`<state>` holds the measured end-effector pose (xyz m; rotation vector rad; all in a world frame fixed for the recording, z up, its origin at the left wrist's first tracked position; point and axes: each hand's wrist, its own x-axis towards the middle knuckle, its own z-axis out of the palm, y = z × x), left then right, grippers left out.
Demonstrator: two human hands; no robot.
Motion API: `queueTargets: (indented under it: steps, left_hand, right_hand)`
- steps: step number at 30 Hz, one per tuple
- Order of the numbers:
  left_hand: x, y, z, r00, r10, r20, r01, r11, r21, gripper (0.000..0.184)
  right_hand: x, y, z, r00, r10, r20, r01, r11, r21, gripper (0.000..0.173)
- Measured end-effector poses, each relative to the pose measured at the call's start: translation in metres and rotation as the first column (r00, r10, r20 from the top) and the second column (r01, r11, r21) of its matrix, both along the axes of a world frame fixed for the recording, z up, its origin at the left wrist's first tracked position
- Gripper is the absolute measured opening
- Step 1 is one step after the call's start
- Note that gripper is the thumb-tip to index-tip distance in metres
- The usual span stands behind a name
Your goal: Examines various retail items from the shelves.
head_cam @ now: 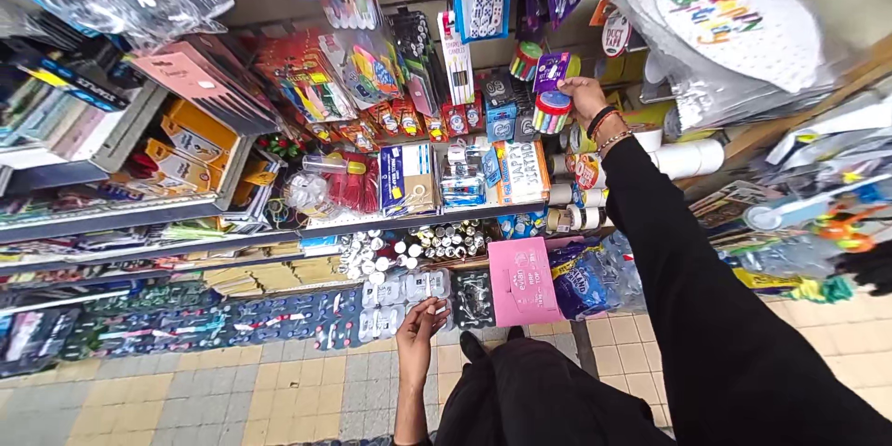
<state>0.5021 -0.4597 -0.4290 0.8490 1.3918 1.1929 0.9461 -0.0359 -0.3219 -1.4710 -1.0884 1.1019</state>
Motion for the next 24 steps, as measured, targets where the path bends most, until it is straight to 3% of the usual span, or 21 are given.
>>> queueTargets:
  steps: [6,10,13,19,24]
  left_hand:
    - [0.001,-0.002,0.005,0.999,-0.038,0.013,0.038,0.999,-0.004,0.031]
    - [0.005,0.004,0.006,0.996,-0.083,0.043,0.083,0.997,0.009,0.031]
    - [0.008,0.01,0.008,0.991,-0.132,0.038,0.131,0.991,0.02,0.031]
    - [0.012,0.021,0.009,0.974,-0.217,0.065,0.213,0.975,0.062,0.031]
    - [0.011,0.022,0.004,0.964,-0.246,0.099,0.238,0.968,0.081,0.032]
  right_hand:
    - [-0.006,-0.021,0.002,0.999,0.039,-0.012,-0.039,0.999,0.002,0.036]
    - [0.006,-0.047,-0.012,0.975,-0.03,0.219,0.012,0.996,0.085,0.054]
    - [0.001,-0.097,-0.014,0.952,-0.067,0.3,0.022,0.988,0.153,0.05]
    - [-0.044,-0.259,-0.034,0.998,0.021,0.06,-0.032,0.979,0.201,0.037]
    - [-0.099,-0.377,-0.091,0.986,0.058,-0.154,-0.044,0.995,0.089,0.037]
